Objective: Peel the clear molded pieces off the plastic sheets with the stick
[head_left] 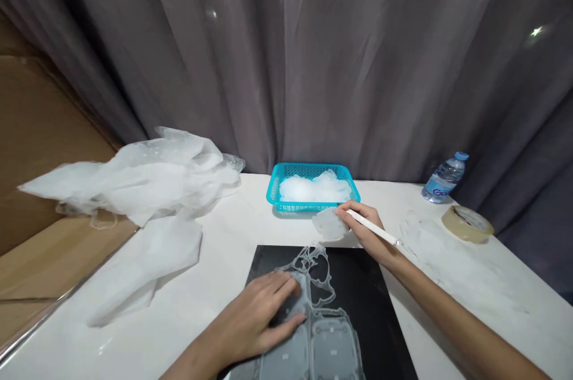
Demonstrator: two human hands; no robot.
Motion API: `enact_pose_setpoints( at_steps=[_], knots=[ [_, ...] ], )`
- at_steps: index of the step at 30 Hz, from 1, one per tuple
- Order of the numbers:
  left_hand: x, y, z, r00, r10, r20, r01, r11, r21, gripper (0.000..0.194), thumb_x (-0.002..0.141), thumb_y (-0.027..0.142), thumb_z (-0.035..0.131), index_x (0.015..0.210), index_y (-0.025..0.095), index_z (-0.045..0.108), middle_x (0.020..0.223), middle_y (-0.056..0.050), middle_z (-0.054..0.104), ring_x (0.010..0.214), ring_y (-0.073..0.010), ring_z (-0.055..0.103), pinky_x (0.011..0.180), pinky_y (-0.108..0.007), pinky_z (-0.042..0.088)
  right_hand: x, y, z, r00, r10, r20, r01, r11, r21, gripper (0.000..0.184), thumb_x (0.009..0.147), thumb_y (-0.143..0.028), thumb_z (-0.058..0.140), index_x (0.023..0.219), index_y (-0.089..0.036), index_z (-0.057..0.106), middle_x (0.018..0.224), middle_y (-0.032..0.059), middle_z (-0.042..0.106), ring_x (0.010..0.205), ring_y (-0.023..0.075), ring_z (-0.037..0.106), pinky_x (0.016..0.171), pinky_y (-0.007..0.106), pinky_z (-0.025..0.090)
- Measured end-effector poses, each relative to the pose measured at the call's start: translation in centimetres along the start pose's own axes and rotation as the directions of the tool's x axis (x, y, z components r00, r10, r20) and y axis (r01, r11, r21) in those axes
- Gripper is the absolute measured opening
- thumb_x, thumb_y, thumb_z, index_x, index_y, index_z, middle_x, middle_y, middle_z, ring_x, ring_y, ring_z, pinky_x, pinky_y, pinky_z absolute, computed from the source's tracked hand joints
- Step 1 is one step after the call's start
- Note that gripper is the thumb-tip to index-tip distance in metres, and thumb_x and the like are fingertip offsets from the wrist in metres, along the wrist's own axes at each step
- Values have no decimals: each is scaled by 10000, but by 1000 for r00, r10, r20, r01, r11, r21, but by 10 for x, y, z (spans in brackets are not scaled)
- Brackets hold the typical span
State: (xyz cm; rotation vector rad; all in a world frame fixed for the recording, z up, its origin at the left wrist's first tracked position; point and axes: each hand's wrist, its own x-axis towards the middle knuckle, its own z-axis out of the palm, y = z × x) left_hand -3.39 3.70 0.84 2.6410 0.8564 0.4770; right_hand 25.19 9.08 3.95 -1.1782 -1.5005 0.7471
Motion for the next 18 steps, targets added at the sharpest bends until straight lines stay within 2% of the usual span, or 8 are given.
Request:
enact_pose_setpoints(
  at_steps=[3, 5, 10, 13, 15, 18],
  knots=[
    [3, 2, 0, 1000, -9, 26, 8, 1000, 16, 180, 997, 380, 634, 1036, 223, 555, 976, -67, 702, 884, -265, 712, 795, -354, 545, -2, 5, 7, 999, 23, 28, -22, 999, -24, 393, 930, -557, 627, 829, -185, 706, 677, -6, 573, 639, 162, 523, 599, 268, 434],
    [4, 4, -1, 999, -10, 34, 9, 1000, 26, 210, 983, 401, 643, 1047, 223, 553, 994, -74, 704, 898, -274, 712, 812, -365, 548, 8, 6, 6, 998, 22, 51, -19, 998, -56, 414, 921, -577, 621, 853, -181, 721, 703, 3, 602, 655, 166, 545, 610, 270, 445],
    [3, 7, -3, 999, -23, 43, 23, 1000, 11, 382, 907, 521, 716, 1085, 214, 573, 1044, -96, 709, 946, -317, 721, 867, -415, 561, 76, 9, -1, 999, 26, 31, -20, 983, -183, 506, 898, -647, 570, 813, -168, 707, 692, 39, 624, 661, 197, 580, 618, 296, 458],
    [-1, 6, -1, 999, -32, 44, 32, 999, -3, 463, 885, 578, 733, 1123, 206, 596, 1093, -113, 714, 1002, -344, 719, 905, -449, 568, 101, 9, -12, 999, 1, -51, -17, 954, -299, 456, 895, -609, 606, 746, -184, 677, 759, 89, 645, 808, 264, 635, 741, 350, 477],
    [-4, 4, 2, 999, -25, 31, 24, 999, 23, 507, 888, 580, 733, 1202, 204, 600, 1206, -143, 702, 1125, -386, 688, 979, -495, 552, 94, 8, -23, 996, -27, -82, -6, 930, -367, 403, 893, -564, 641, 724, -199, 666, 830, 116, 665, 926, 311, 647, 833, 387, 472],
    [-5, 3, 2, 1000, -3, 29, 1, 999, 50, 537, 917, 564, 714, 1294, 203, 588, 1317, -162, 658, 1253, -416, 614, 1114, -574, 467, 54, 6, -38, 997, -53, -61, 23, 907, -420, 383, 958, -515, 581, 737, -215, 668, 871, 115, 691, 963, 313, 662, 907, 402, 472]
  ],
)
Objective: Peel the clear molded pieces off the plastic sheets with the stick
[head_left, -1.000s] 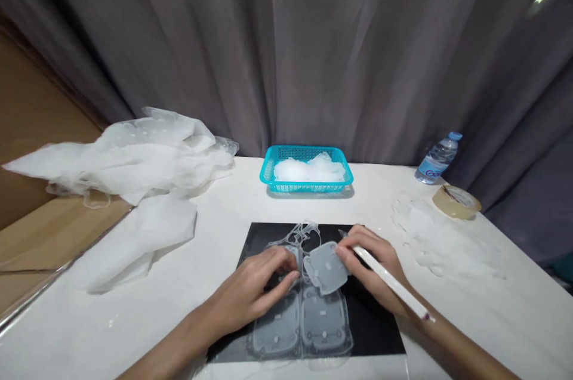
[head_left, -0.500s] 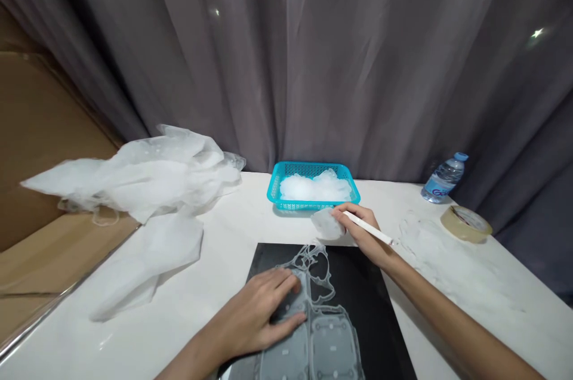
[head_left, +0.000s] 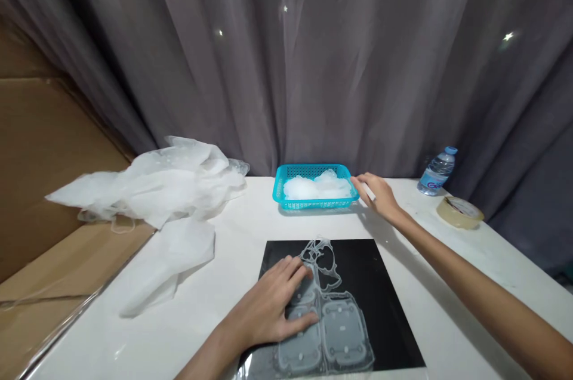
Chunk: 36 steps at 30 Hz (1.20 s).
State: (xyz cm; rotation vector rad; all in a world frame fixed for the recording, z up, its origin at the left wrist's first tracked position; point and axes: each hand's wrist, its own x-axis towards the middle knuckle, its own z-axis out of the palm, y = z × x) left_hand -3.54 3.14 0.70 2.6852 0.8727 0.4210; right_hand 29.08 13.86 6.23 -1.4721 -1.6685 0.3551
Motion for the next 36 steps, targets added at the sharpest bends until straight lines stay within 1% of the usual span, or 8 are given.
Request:
enact_pose_setpoints(
  at_steps=[3, 6, 9, 12, 15, 20, 29, 36],
  knots=[
    [2, -3, -11, 999, -9, 37, 12, 997, -81, 515, 939, 575, 700, 1296, 220, 595, 1311, -138, 633, 1209, -369, 619, 1094, -527, 486, -51, -4, -7, 996, -37, 81, 37, 999, 3, 413, 1043, -489, 461, 876, -207, 712, 895, 88, 727, 890, 263, 692, 874, 369, 513],
    [4, -11, -27, 994, -40, 101, 61, 974, -217, 594, 919, 573, 740, 1386, 254, 561, 1356, -115, 602, 1204, -328, 626, 1036, -431, 528, -94, -19, -4, 964, -82, 252, 70, 996, 56, 327, 1072, -448, 477, 1205, -226, 677, 943, 28, 761, 842, 205, 723, 796, 305, 548],
    [4, -18, -33, 983, -53, 174, 103, 951, -292, 699, 861, 572, 803, 1431, 262, 544, 1377, -108, 588, 1229, -326, 622, 1039, -417, 533, -125, -39, 1, 870, -139, 474, 55, 981, 187, 245, 1080, -423, 539, 1215, -252, 650, 1029, 18, 776, 896, 187, 733, 819, 283, 542],
    [-2, -17, -28, 985, -69, 157, 118, 938, -326, 742, 840, 540, 834, 1453, 258, 525, 1423, -121, 568, 1312, -347, 573, 1107, -463, 498, -142, -54, 10, 764, -300, 572, 157, 945, 286, 208, 1079, -397, 568, 1132, -249, 705, 1070, 43, 768, 952, 203, 712, 870, 306, 524],
    [-10, -13, -20, 989, -100, 108, 134, 921, -367, 778, 850, 539, 830, 1500, 278, 490, 1461, -126, 571, 1341, -361, 559, 1115, -493, 497, -149, -59, 26, 695, -430, 576, 264, 898, 352, 196, 1077, -353, 576, 1121, -234, 726, 1043, 59, 758, 962, 219, 677, 903, 344, 518],
    [-18, -11, -16, 986, -134, 97, 162, 900, -405, 723, 909, 541, 777, 1526, 303, 486, 1510, -125, 571, 1381, -372, 540, 1154, -545, 455, -156, -54, 50, 708, -431, 560, 221, 888, 404, 149, 1065, -315, 598, 1128, -239, 709, 1072, 53, 725, 1053, 219, 661, 950, 354, 533],
    [-15, -7, -15, 982, -154, 113, 187, 896, -403, 803, 874, 580, 799, 1537, 279, 461, 1504, -155, 576, 1351, -389, 569, 1109, -544, 475, -164, -49, 53, 711, -415, 568, 195, 892, 407, 131, 1068, -313, 606, 1120, -238, 700, 1095, 46, 721, 1043, 200, 672, 940, 345, 537],
    [-16, -6, -9, 988, -127, 88, 152, 903, -402, 755, 894, 509, 809, 1530, 277, 475, 1516, -141, 579, 1401, -382, 538, 1153, -538, 446, -168, -46, 54, 639, -548, 540, 497, 830, 255, 208, 1102, -239, 501, 1207, -216, 679, 1094, 96, 729, 996, 224, 672, 849, 352, 547]
  ],
)
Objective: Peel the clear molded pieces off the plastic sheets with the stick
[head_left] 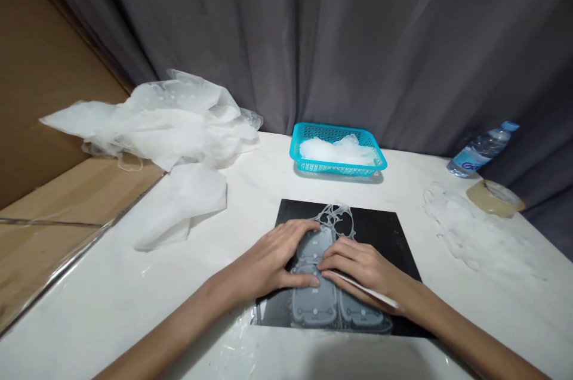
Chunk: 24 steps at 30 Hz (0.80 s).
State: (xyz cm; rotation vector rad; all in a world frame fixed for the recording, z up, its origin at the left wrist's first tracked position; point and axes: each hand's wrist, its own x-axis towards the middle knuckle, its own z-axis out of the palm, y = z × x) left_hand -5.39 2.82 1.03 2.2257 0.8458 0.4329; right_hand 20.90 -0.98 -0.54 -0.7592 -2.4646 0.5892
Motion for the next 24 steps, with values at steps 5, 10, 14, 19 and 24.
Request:
enact_pose_setpoints(
  at_steps=[5, 10, 14, 19, 24],
  knots=[
    [-1, -1, 1, 999, 29, 20, -30, 999, 32, 833, 937, 549, 750, 1623, 278, 363, 1586, -161, 522, 1452, -389, 499, 1184, -552, 422, -8, 1, 6, 986, -151, -66, 128, 956, -263, 183, 1096, -182, 499, 1162, -158, 668, 1020, 100, 745, 906, 212, 688, 677, 298, 524],
    [-2, -8, 2, 999, 30, 39, -34, 995, 99, 1003, 925, 622, 726, 1699, 273, 192, 1695, -189, 368, 1537, -410, 387, 1224, -560, 383, -4, 5, 15, 971, -232, -52, 190, 889, -417, 182, 1082, -133, 506, 1207, -107, 637, 1065, 125, 730, 939, 215, 697, 799, 318, 562],
    [-3, -17, 5, 999, 10, 50, -17, 990, 143, 1138, 907, 681, 705, 1720, 261, 30, 1761, -207, 192, 1587, -434, 281, 1241, -571, 359, 1, 1, 21, 982, -187, -26, 146, 841, -521, 246, 1090, -190, 504, 1270, -70, 622, 1093, 154, 725, 931, 236, 702, 763, 335, 588],
    [-2, -23, 8, 998, 6, 63, -19, 976, 219, 1208, 922, 700, 664, 1700, 234, -134, 1771, -240, 57, 1620, -460, 129, 1261, -583, 315, 8, -5, 17, 968, -202, -147, 105, 863, -494, 263, 1058, -103, 457, 1191, -75, 682, 1092, 165, 759, 970, 259, 706, 845, 356, 596],
    [0, -18, 6, 986, -97, 137, 58, 962, 268, 1280, 896, 782, 604, 1686, 129, -163, 1744, -285, -84, 1623, -451, -5, 1291, -589, 239, 17, 55, -55, 521, 290, -802, -513, 858, -23, 313, 1060, -319, 447, 862, -194, 655, 804, 65, 696, 764, 234, 676, 735, 366, 561]
  ],
)
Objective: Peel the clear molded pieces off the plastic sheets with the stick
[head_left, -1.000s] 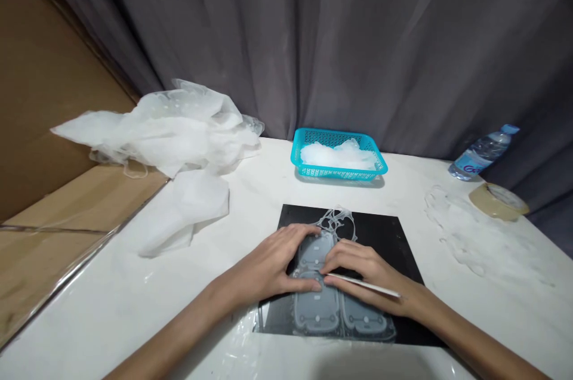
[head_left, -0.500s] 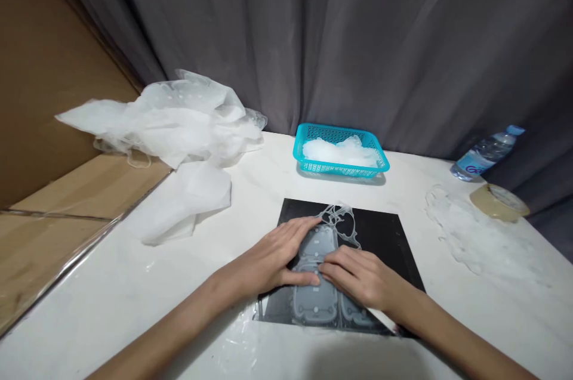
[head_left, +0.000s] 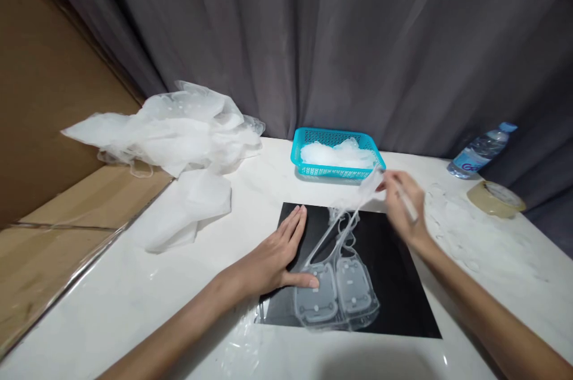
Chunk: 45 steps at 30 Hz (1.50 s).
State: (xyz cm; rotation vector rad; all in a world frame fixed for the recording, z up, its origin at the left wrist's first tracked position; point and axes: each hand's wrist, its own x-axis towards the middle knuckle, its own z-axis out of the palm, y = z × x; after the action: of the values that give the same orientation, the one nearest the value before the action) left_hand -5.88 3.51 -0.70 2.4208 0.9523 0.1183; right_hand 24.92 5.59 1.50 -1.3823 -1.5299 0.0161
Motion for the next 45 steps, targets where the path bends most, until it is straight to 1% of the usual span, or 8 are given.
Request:
enact_pose_setpoints(
  at_steps=[5, 8, 12, 20, 27, 31, 37, 45],
  knots=[
    [-3, -2, -5, 1000, -29, -1, 29, 996, -80, 1247, 891, 761, 645, 1709, 152, -73, 1761, -248, -46, 1623, -457, 26, 1298, -585, 229, 47, 31, -45, 975, 154, -163, -156, 988, 0, 282, 993, -406, 529, 908, -182, 677, 798, 48, 699, 790, 249, 697, 819, 400, 542],
    [-6, -3, -10, 997, -78, -18, 72, 972, -225, 1216, 879, 702, 722, 1720, 196, 3, 1780, -212, 5, 1627, -455, 85, 1301, -594, 226, 22, 10, -63, 972, 166, 165, -187, 975, 117, 293, 969, -464, 614, 883, -206, 722, 858, 44, 731, 870, 249, 697, 813, 340, 535],
    [-2, 12, -16, 982, -143, -126, 53, 840, -540, 862, 973, 583, 681, 1674, 299, 266, 1761, -120, 251, 1591, -387, 291, 1296, -555, 266, -20, -24, -56, 835, 108, 539, -350, 861, 369, 278, 1018, -453, 614, 976, -216, 754, 1008, 47, 753, 970, 230, 688, 883, 306, 524],
    [12, 48, -9, 989, -77, -125, -71, 494, -866, 387, 1107, 449, 446, 1420, 264, 579, 1370, -104, 675, 1298, -308, 594, 1140, -453, 412, -53, -28, -22, 644, 34, 764, -677, 491, 549, 309, 1024, -450, 648, 990, -173, 782, 802, 28, 670, 736, 169, 649, 748, 303, 515],
    [16, 44, 0, 978, -146, -151, -90, 360, -929, 515, 1068, 583, 453, 1237, 159, 692, 984, -82, 711, 900, -254, 641, 856, -356, 486, -57, -20, -23, 653, 62, 755, -696, 441, 566, 319, 998, -457, 685, 1034, -163, 805, 780, 23, 649, 696, 160, 634, 704, 297, 512],
    [10, 53, -4, 949, -274, -159, -22, 443, -896, 407, 1060, 499, 538, 1263, 193, 714, 1105, -73, 746, 1047, -276, 644, 964, -357, 460, -57, -22, -26, 654, 99, 750, -688, 492, 534, 334, 1016, -453, 659, 1183, -193, 785, 763, 10, 670, 702, 163, 648, 732, 301, 530],
    [6, 51, -1, 959, -248, -140, -71, 267, -961, 608, 1062, 607, 415, 1285, 150, 748, 1093, -121, 800, 1023, -308, 704, 956, -397, 507, -56, -26, -29, 662, 134, 737, -665, 559, 496, 322, 1013, -475, 654, 1184, -236, 786, 876, 24, 726, 719, 159, 680, 747, 300, 547],
    [17, 54, 0, 897, -397, -195, -1, 438, -899, 332, 953, 499, 736, 997, 180, 819, 897, -44, 775, 819, -194, 663, 777, -255, 498, -58, -26, -23, 672, 217, 708, -713, 446, 541, 345, 1014, -507, 645, 1205, -238, 746, 844, 2, 660, 625, 123, 646, 581, 243, 533]
  ],
)
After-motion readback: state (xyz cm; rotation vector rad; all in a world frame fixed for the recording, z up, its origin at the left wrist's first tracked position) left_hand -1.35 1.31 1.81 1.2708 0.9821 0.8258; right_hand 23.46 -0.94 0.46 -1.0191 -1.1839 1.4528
